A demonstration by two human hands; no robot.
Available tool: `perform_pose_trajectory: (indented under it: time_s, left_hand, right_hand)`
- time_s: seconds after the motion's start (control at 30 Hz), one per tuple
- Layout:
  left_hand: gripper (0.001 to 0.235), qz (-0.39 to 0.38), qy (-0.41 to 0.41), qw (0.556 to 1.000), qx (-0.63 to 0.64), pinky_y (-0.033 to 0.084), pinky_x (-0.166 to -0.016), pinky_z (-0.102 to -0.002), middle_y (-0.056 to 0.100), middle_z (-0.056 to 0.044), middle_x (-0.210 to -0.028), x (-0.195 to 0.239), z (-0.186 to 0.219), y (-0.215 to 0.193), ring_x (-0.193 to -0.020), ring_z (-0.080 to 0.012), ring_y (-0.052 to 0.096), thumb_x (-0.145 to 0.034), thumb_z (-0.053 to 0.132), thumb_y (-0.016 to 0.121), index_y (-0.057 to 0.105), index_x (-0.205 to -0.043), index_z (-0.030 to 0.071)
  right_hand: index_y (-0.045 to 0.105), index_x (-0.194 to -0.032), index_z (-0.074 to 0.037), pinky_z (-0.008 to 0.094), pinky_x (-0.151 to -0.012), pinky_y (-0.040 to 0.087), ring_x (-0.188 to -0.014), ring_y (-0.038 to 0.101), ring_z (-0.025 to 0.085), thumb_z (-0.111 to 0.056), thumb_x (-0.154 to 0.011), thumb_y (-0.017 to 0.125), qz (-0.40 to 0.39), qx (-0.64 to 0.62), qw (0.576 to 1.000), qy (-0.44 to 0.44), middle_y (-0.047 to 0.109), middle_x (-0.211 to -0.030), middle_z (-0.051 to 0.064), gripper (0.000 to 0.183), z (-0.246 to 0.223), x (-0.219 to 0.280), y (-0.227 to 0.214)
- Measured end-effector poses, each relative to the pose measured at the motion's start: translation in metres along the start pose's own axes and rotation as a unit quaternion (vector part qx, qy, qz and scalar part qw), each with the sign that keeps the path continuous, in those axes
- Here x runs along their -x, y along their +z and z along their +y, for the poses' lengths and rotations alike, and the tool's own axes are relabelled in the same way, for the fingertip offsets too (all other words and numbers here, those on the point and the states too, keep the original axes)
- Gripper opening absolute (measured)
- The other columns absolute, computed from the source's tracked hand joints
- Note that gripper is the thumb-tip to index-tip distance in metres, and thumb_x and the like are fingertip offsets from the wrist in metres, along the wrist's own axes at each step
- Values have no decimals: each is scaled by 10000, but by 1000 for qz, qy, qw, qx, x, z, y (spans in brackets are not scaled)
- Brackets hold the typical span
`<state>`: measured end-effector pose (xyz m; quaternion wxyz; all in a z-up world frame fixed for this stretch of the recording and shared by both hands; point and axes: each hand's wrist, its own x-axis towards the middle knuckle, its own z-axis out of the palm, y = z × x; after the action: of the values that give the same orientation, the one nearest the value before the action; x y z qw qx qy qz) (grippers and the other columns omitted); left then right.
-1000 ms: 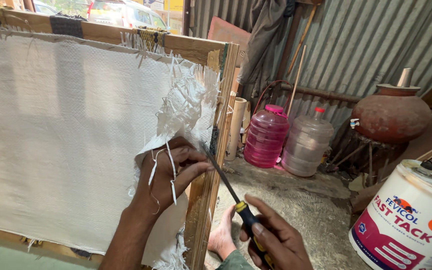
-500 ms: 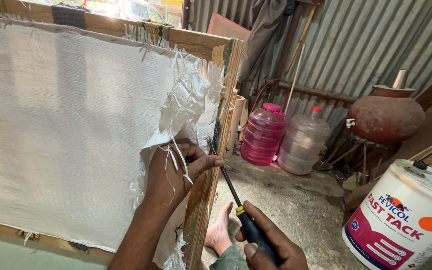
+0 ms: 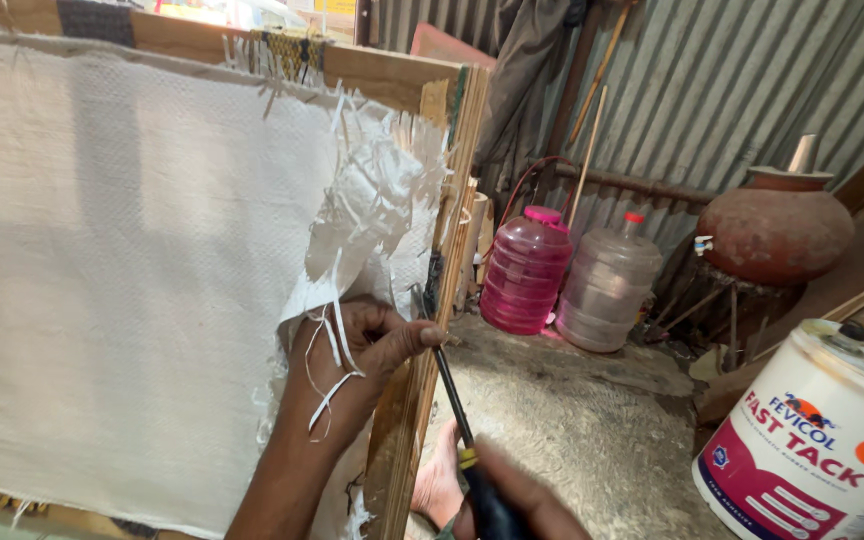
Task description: The person uses a screwdriver to pry and peel a white woven fabric off a wooden frame. They work along the edge, lifting the fabric and scraping away adhesive residue from the frame.
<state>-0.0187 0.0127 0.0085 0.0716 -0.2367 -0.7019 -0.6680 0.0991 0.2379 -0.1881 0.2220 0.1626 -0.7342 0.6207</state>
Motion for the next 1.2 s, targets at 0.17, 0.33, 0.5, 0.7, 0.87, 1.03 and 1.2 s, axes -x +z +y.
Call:
perform_pose_trajectory:
  time_s: [0.17, 0.33, 0.5, 0.7, 0.87, 1.03, 1.2]
  left_hand:
    - [427, 22, 79, 996, -39, 471, -518, -342, 627, -36, -519, 6, 6, -8, -511, -152, 589, -687, 453, 854, 760, -668, 37]
    - [487, -16, 15, 997, -67, 440, -509, -386, 574, -93, -505, 4, 1, -12, -489, -204, 533, -706, 440, 870, 714, -638, -16]
    - [436, -12, 5, 999, -32, 477, -501, -358, 660, -37, -513, 4, 4, -7, -477, -165, 601, -631, 460, 886, 759, -669, 45]
    - [483, -6, -21, 998, -55, 443, -509, -364, 622, -89, -517, 9, 13, -2, -485, -191, 561, -700, 503, 850, 765, -678, 28]
    - [429, -4, 24, 999, 34, 455, -515, -331, 673, -34, -549, 6, 3, -1, -516, -131, 593, -705, 460, 853, 777, -698, 38]
    - [421, 18, -7, 1000, 11, 444, -471, -341, 641, -76, -531, 5, -2, 5, -477, -142, 568, -731, 421, 852, 760, -681, 13]
    - [333, 55, 61, 997, -1, 518, -486, -299, 764, -14, -638, 13, 6, 13, -576, -91, 728, -833, 364, 766, 783, -710, 55]
  right_hand:
    - [572, -1410, -5, 311, -944, 533, -848, 632, 154, -24, -1075, 631, -140, -17, 981, -130, 665, -1110, 150, 341, 69, -23, 40]
    - [566, -1406, -38, 327, -848, 571, -901, 713, 195, -158, -974, 703, -71, -33, 997, 11, 721, -1073, 159, 469, 34, -7, 27]
    - [401, -1533, -68, 379, -992, 551, -1126, 715, 244, -219, -930, 717, 4, 45, 998, -50, 719, -1194, 198, 697, -53, -4, 3]
    - [548, -1495, -120, 370, -1009, 539, -1197, 712, 230, -265, -853, 765, 114, 137, 978, 105, 717, -1278, 135, 694, -103, 3, 21]
    - [579, -1443, 0, 385, -913, 566, -1025, 722, 289, -211, -938, 767, 189, -106, 959, 180, 749, -1169, 212, 578, -53, -14, 24]
    - [583, -1436, -22, 352, -878, 588, -980, 751, 235, -144, -876, 778, 170, 4, 977, 133, 765, -1135, 194, 606, -11, -14, 16]
    - [587, -1430, -43, 318, -843, 611, -936, 780, 182, -78, -814, 788, 169, 9, 980, 106, 780, -1101, 175, 649, -1, -6, 20]
